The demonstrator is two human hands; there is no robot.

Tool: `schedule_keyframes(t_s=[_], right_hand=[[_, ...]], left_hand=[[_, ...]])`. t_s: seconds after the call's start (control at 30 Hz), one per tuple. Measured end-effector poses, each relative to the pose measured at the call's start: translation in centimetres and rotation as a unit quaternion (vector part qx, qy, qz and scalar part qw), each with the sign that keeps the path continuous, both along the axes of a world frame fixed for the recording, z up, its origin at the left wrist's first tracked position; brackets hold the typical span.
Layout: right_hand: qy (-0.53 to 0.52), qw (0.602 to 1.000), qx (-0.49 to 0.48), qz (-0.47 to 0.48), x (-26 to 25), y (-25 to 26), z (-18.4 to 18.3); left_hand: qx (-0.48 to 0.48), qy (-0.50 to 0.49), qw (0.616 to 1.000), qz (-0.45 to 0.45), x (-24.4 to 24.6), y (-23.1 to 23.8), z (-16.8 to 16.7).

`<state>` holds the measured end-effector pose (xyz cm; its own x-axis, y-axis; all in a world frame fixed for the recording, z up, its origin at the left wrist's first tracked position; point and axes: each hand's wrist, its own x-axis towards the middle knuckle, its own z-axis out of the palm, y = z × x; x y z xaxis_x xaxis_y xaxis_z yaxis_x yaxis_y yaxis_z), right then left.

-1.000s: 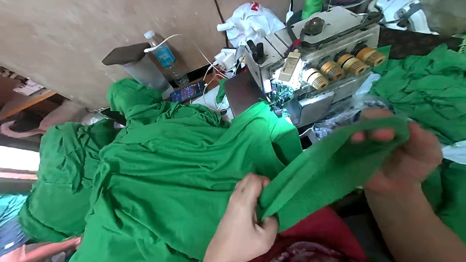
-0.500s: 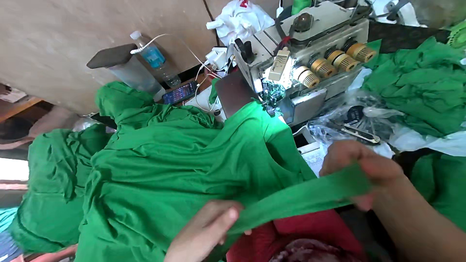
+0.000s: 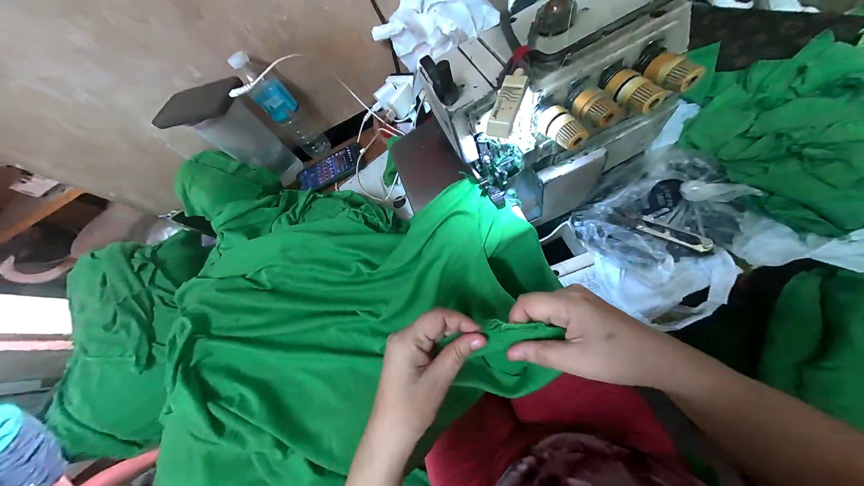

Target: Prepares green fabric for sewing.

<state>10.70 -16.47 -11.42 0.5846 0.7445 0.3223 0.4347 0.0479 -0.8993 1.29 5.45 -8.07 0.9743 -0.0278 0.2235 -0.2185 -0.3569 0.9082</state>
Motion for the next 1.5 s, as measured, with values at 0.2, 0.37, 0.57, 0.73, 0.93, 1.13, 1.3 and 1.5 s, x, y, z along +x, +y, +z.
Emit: schedule_keyframes(t_s=[0.2,0.37,0.57,0.73,0.93,1.13,1.3,1.5], right_hand=[[0.086,0.995,0.051,0.014,-0.2,0.1,-2.1],[0.145,0.979,0.137,-0.048,-0.4,0.4,-4.6],[-0.034,0.947,0.153,-0.279,1.7,0.4,-6.3],[-0.051,0.954,0.112,-0.273,2.7,-0.5,-6.3],[-0.024,0.964,0.081,-0.250,2.8,-2.2,-5.2],[0.096,0.967,0.087,-0.218,2.8,-2.3,-4.5],[0.177,0.958,0.068,-0.216,2.0,-1.7,-4.1],[0.169,0.964,0.075,-0.191,2.6,-1.6,-3.8]], left_hand=[[0.199,-0.068,0.978,0.009,1.8,0.9,1.4],[0.336,-0.195,0.920,0.050,6.8,0.4,3.2],[0.293,-0.223,0.926,0.087,12.6,-1.8,0.9],[0.252,-0.082,0.962,0.068,13.1,-1.0,1.4],[0.299,-0.073,0.947,0.090,13.2,-1.2,2.0],[0.356,-0.104,0.916,0.150,13.4,-2.5,1.5],[0.410,-0.090,0.898,0.133,12.6,-3.4,1.7],[0.454,-0.063,0.868,0.194,14.3,-4.6,1.1]])
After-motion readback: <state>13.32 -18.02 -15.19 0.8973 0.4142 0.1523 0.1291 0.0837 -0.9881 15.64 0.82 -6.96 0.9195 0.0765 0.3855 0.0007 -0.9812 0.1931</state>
